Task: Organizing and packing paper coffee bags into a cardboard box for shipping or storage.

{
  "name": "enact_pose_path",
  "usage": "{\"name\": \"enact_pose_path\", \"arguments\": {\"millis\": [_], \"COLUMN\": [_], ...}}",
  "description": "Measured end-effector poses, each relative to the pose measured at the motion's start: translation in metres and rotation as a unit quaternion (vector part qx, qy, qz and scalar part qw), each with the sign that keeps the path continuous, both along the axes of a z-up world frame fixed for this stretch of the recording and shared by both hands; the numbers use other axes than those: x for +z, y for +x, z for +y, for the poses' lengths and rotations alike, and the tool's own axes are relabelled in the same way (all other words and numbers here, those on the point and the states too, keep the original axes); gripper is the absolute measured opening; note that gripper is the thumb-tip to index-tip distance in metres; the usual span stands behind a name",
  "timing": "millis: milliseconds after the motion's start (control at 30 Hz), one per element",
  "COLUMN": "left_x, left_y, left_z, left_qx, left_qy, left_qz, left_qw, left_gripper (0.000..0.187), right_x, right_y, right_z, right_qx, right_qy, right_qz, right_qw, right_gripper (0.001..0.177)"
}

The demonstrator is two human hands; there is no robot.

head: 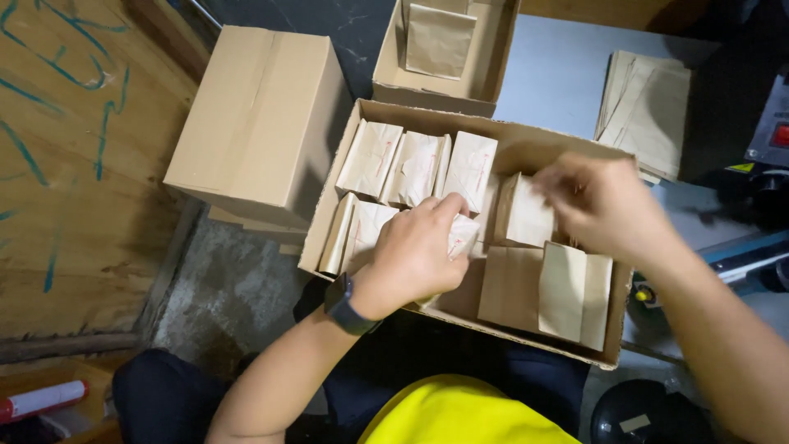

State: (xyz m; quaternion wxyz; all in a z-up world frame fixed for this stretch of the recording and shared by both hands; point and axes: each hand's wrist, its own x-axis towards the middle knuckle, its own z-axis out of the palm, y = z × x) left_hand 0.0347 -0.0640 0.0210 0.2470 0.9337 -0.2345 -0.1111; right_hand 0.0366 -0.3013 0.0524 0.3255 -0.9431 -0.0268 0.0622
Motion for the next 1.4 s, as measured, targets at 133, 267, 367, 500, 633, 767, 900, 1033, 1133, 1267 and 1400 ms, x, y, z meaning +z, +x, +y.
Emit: {"name": "enact_pose_path", "arguments": {"millis": [133,267,367,500,633,767,900,1033,1133,1267,1400], "left_x": [-0.026,-0.057,-0.069,-0.072,-0.055,-0.046,-0.05,-0.052,-0.053,-0.053,-0.055], "left_y": [0.005,0.007,0.003,-0.007,-0.014,-0.016,-0.012,-0.014,-0.013,-0.014,-0.016], "left_z": [-0.006,-0.01,-0.01,-0.009,-0.011,-0.007,0.0,0.003,0.004,0.004,0.004], "left_qx": [-0.02,-0.002,0.021,0.048,0.059,0.076,0.072,0.075,0.075,0.078,0.088], "left_qy": [0.093,0.151,0.17,0.226,0.249,0.263,0.213,0.192,0.172,0.161,0.156], "left_qz": [0.013,0.013,-0.025,-0.16,-0.258,-0.287,-0.244,-0.23,-0.23,-0.219,-0.226], "left_qw": [0.995,0.988,0.985,0.96,0.932,0.918,0.943,0.951,0.955,0.959,0.957], "left_gripper": [0.044,0.042,0.043,0.04,0.055,0.063,0.071,0.073,0.072,0.071,0.072], "right_x": [-0.062,-0.073,-0.091,-0.113,-0.128,-0.096,-0.099,-0.13,-0.159,-0.165,-0.129], "right_y": [0.027,0.033,0.037,0.047,0.063,0.057,0.061,0.07,0.083,0.09,0.083], "right_z": [-0.052,-0.044,-0.04,-0.035,-0.039,-0.023,-0.026,-0.039,-0.057,-0.058,-0.029], "right_qx": [-0.006,-0.011,0.008,0.049,0.066,0.118,0.136,0.11,0.117,0.118,0.103], "right_qy": [-0.233,-0.355,-0.386,-0.422,-0.382,-0.354,-0.33,-0.348,-0.412,-0.434,-0.42], "right_qz": [-0.179,0.057,0.073,0.099,0.169,0.204,0.133,0.135,0.075,0.063,0.084], "right_qw": [0.956,0.933,0.92,0.9,0.906,0.905,0.925,0.921,0.9,0.891,0.898], "right_gripper": [0.022,0.033,0.036,0.042,0.027,0.028,0.021,0.031,0.026,0.023,0.039]}}
